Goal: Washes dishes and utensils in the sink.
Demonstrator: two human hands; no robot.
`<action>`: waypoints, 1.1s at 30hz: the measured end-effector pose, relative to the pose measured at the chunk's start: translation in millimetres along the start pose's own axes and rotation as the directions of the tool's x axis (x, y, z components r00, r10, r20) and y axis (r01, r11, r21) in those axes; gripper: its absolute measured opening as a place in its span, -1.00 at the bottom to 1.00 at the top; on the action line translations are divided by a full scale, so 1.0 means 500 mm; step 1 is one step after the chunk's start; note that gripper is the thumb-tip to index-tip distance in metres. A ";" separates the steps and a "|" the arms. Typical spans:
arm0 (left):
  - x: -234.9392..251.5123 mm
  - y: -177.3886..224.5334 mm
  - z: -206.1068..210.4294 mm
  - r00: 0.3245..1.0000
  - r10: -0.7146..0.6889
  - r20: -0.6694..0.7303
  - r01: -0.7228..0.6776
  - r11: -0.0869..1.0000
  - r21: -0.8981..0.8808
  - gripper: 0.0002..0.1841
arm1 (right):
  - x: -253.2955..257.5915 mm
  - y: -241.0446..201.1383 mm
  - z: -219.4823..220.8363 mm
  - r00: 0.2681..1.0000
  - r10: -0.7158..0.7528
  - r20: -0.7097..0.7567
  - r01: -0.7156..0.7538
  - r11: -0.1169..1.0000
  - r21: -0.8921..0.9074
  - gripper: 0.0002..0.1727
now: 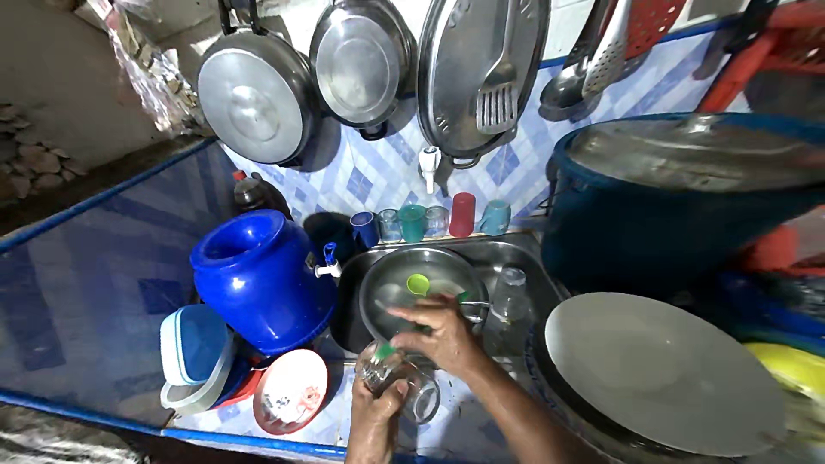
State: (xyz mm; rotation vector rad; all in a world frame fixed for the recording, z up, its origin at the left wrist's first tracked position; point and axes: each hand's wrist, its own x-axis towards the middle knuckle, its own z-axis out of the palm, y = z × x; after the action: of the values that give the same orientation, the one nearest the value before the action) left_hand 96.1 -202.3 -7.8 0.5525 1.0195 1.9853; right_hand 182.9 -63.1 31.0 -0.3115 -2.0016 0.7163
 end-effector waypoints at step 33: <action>0.045 -0.016 -0.059 0.812 0.094 0.576 0.154 0.917 -0.368 -0.48 | -0.007 0.023 0.016 0.969 0.243 0.048 -0.247 0.934 0.259 -0.46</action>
State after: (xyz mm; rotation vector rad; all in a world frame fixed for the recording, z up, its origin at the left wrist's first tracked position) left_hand 67.1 -194.5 -31.1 0.8374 0.2231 1.7465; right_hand 177.2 -58.6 18.5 -0.4019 -1.8715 1.1340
